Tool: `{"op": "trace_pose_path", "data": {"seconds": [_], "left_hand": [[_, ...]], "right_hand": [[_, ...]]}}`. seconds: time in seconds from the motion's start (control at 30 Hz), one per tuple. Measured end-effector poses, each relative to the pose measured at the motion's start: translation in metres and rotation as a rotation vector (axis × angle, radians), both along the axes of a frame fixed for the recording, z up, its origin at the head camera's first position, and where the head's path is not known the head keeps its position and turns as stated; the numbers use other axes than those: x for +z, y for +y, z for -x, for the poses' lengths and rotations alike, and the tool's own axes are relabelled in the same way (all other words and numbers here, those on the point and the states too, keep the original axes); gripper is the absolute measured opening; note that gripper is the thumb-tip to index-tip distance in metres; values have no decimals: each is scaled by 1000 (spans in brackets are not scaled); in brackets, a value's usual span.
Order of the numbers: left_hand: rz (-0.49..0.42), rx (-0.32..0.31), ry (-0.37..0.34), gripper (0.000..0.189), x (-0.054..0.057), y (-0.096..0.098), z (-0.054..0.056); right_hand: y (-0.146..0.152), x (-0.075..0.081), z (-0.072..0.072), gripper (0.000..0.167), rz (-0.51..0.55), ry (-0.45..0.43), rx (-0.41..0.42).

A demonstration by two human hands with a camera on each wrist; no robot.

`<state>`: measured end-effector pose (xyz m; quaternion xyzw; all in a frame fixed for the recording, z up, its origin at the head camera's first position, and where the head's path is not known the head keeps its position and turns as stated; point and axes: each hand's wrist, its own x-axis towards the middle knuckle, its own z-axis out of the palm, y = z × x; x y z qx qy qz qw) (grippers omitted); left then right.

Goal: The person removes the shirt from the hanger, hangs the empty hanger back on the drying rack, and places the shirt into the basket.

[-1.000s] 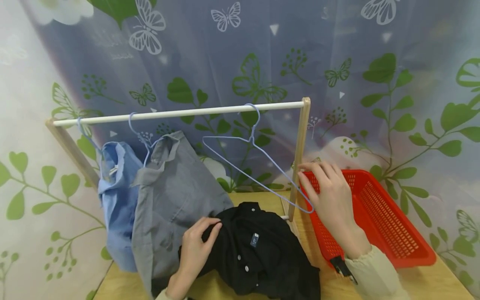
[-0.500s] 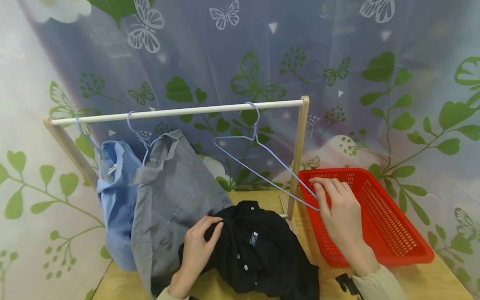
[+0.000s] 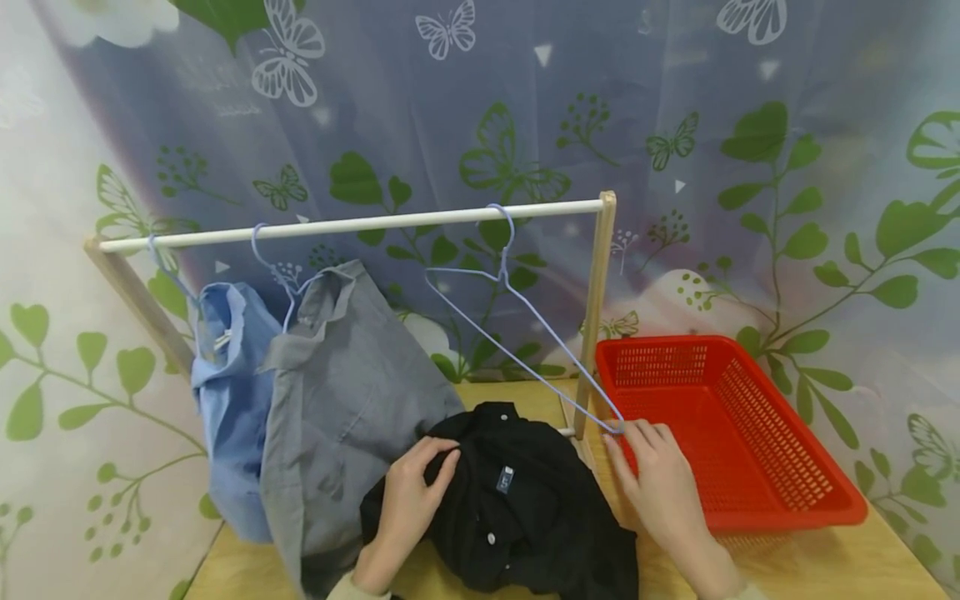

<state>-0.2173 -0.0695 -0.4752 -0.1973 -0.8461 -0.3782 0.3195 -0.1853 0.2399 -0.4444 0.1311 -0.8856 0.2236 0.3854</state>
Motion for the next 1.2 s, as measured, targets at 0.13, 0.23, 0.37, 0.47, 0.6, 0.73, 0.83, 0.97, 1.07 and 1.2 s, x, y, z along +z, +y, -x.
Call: {"op": "trace_pose_path", "data": {"seconds": [0.13,0.23,0.37,0.47,0.6,0.73,0.83,0.97,1.07,1.2], "left_hand": [[37,13,-41,5,-7,5,5],[89,11,-102,6,-14,9,8],[174,-13,-203,9,-24,13,11],[244,-36,-265,12,-30,14,12],[353,-79,-313,19,-34,13,11],[410,-127,-322,27,-31,7,9],[383,-101,-272,32,-26,0,8],[319,-6,-219,50,-21,-10,10],[297,15,-278,67,-21,-16,13],[299,-55,-427,82,-26,-20,13]], "right_hand": [[-11,-15,1,33,-76,-95,62],[-18,-25,2,49,-149,-189,148],[-25,-42,4,69,-216,-385,258],[-31,-54,6,73,-232,-534,317],[-37,-65,7,74,-213,-617,359],[-36,-69,5,78,-168,-624,381],[-32,-67,0,85,-134,-652,426],[-22,-66,-7,101,-148,-661,521],[-14,-66,-12,113,-193,-661,590],[-9,-68,-16,118,-227,-722,643]]}}
